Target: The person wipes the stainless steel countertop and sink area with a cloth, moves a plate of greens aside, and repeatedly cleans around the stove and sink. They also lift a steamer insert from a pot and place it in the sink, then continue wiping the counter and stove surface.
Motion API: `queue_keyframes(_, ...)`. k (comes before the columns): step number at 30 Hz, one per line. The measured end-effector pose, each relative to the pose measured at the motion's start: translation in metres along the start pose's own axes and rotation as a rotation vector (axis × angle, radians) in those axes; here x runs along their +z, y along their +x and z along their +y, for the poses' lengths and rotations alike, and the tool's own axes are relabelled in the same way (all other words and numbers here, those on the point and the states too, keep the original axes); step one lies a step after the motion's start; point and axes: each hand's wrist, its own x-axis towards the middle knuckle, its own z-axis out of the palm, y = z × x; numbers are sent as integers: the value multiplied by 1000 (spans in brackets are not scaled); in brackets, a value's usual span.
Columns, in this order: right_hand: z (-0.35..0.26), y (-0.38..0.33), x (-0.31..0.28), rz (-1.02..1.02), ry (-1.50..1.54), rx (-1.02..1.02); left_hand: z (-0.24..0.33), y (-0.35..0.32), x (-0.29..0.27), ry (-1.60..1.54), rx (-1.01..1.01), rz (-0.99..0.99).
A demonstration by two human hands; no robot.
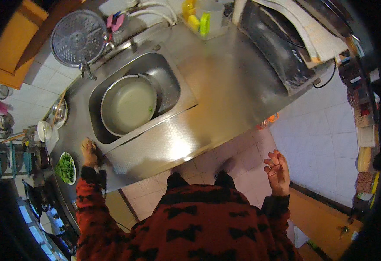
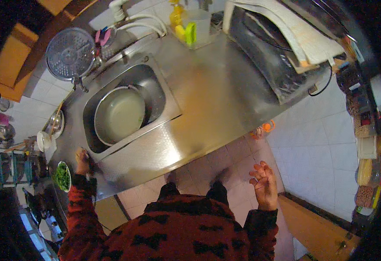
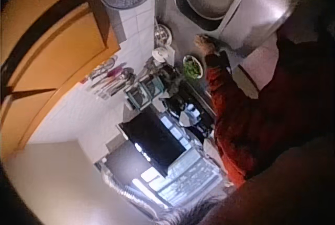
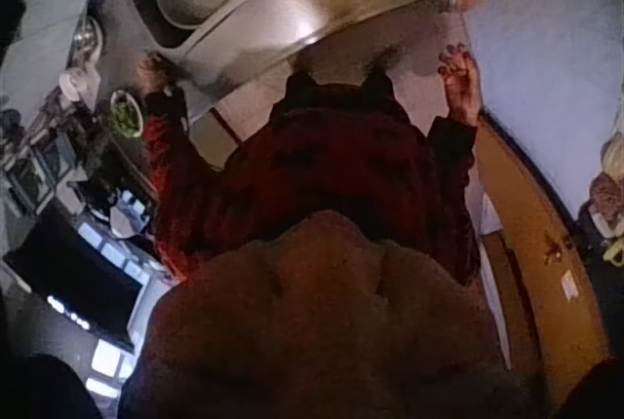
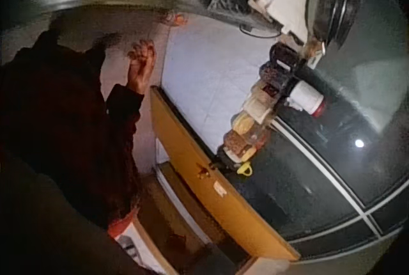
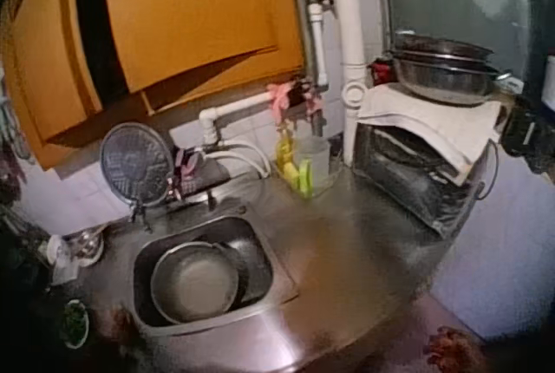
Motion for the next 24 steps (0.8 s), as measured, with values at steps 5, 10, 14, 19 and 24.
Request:
queue_keyframes(5,-53,20,-71,-81,22,-20,212,-58,-26,-155,208,174)
queue_keyframes(10,-79,26,-116,15,12,4,415,-26,-40,-389,205,-76)
queue_keyframes(14,-84,23,-142,102,41,5,515,41,-45,-469,305,-215)
queue_keyframes(19,-93,2,-168,85,-31,-180,583,153,-25,-336,459,-242)
queue_keyframes(24,-108,-23,-182,181,36,-278,615,280,-15,-178,361,-223)
